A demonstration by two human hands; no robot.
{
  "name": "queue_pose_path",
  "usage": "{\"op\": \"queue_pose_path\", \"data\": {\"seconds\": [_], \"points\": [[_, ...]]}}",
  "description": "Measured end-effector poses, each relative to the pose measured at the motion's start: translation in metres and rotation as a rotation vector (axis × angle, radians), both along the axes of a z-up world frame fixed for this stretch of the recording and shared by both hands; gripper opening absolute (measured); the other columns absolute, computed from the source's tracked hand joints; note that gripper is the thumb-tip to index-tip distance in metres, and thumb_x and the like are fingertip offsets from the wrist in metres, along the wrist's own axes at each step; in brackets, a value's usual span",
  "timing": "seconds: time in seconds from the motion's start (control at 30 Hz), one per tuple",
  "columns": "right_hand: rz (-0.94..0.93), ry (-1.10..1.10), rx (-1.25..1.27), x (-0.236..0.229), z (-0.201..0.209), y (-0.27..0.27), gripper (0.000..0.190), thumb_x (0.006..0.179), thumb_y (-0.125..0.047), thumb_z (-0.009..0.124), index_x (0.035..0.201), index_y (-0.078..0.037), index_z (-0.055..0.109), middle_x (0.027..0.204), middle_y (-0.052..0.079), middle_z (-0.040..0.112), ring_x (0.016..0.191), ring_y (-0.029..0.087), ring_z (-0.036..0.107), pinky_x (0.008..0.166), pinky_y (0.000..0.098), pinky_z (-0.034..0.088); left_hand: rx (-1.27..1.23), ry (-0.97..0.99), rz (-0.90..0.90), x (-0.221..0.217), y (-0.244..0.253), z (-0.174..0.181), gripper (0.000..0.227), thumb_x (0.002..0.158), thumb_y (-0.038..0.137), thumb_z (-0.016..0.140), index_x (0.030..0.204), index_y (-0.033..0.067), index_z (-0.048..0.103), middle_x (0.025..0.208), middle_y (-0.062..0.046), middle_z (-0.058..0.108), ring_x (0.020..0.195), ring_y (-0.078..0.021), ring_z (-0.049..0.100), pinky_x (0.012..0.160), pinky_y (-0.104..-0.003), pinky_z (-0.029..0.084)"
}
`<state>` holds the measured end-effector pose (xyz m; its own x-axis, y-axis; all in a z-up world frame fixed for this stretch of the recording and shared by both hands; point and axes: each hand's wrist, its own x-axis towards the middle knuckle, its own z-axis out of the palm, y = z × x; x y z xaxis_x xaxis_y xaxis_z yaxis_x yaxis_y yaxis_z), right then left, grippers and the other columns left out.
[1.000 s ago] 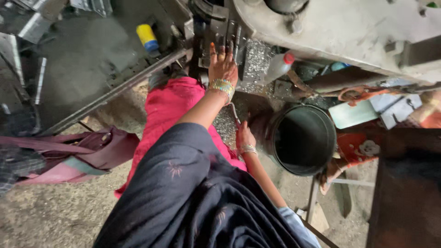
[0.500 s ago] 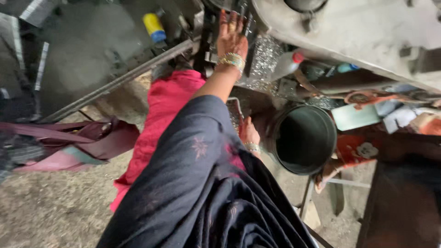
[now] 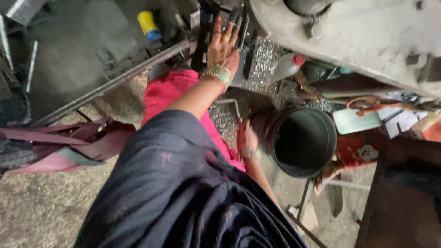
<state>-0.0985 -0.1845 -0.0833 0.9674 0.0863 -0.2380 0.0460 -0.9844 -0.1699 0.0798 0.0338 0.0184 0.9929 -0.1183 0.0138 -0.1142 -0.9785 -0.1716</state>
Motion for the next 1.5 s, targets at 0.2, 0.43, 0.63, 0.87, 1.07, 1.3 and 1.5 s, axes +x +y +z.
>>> {"op": "queue_pose_path", "data": {"seconds": [0.2, 0.43, 0.63, 0.87, 1.07, 1.3, 1.5], "points": [[-0.022, 0.057, 0.001, -0.014, -0.028, -0.010, 0.035, 0.099, -0.034, 0.055, 0.119, -0.006, 0.050, 0.092, 0.019, 0.071, 0.081, 0.043, 0.070, 0.067, 0.0560, 0.056, -0.069, 0.140, 0.101, 0.001, -0.011, 0.012, 0.044, 0.103, 0.028, 0.044, 0.139, 0.0138, 0.065, 0.172, -0.007, 0.019, 0.159, -0.0382, 0.006, 0.121, -0.060, -0.006], [-0.009, 0.022, 0.029, -0.010, -0.041, -0.020, 0.037, 0.101, -0.038, 0.055, 0.120, -0.007, 0.052, 0.093, 0.018, 0.071, 0.078, 0.040, 0.072, 0.064, 0.0536, 0.057, 0.057, -0.043, 0.227, 0.027, -0.028, 0.009, 0.058, 0.096, 0.028, 0.039, 0.152, 0.0151, 0.048, 0.167, -0.005, 0.020, 0.155, -0.0396, 0.005, 0.121, -0.058, -0.007], [0.065, 0.037, -0.084, -0.037, -0.002, 0.002, 0.039, 0.101, -0.043, 0.057, 0.119, -0.008, 0.056, 0.094, 0.017, 0.072, 0.078, 0.039, 0.073, 0.063, 0.0526, 0.057, -0.285, 0.039, 0.218, -0.018, 0.010, 0.038, 0.043, 0.093, 0.026, 0.047, 0.131, 0.0178, 0.066, 0.162, -0.009, 0.033, 0.152, -0.0324, 0.024, 0.121, -0.055, 0.015], [0.062, -0.147, -0.218, -0.021, 0.112, 0.013, 0.041, 0.101, -0.047, 0.060, 0.121, -0.011, 0.060, 0.095, 0.017, 0.074, 0.079, 0.039, 0.073, 0.063, 0.0521, 0.057, -0.561, -0.571, 0.502, -0.175, 0.174, 0.043, 0.032, 0.069, 0.010, 0.073, 0.100, 0.0153, 0.077, 0.094, -0.014, 0.073, 0.091, -0.0364, 0.068, 0.078, -0.053, 0.053], [0.000, -0.184, -0.183, -0.012, 0.140, 0.033, 0.044, 0.094, -0.049, 0.065, 0.123, -0.016, 0.063, 0.093, 0.018, 0.075, 0.081, 0.042, 0.072, 0.066, 0.0538, 0.056, -0.443, -0.280, 0.556, -0.231, 0.266, -0.004, 0.052, 0.076, 0.021, 0.078, 0.125, 0.0094, 0.066, 0.114, -0.012, 0.072, 0.112, -0.0332, 0.062, 0.096, -0.054, 0.046], [0.001, -0.138, -0.216, -0.018, 0.136, 0.025, 0.041, 0.099, -0.047, 0.063, 0.126, -0.016, 0.062, 0.100, 0.017, 0.075, 0.089, 0.041, 0.072, 0.072, 0.0536, 0.056, -0.433, -0.297, 0.502, -0.197, 0.268, -0.037, 0.041, 0.070, 0.029, 0.082, 0.109, 0.0182, 0.074, 0.107, -0.011, 0.072, 0.112, -0.0385, 0.059, 0.091, -0.053, 0.048], [0.131, -0.377, -0.047, -0.014, 0.154, 0.053, 0.044, 0.089, -0.037, 0.069, 0.123, -0.010, 0.061, 0.115, 0.018, 0.069, 0.102, 0.039, 0.068, 0.086, 0.0494, 0.055, -0.649, -0.331, 0.503, -0.191, 0.276, -0.031, 0.019, 0.075, 0.019, 0.076, 0.093, 0.0194, 0.076, 0.102, -0.008, 0.073, 0.100, -0.0358, 0.067, 0.086, -0.051, 0.050]]}}
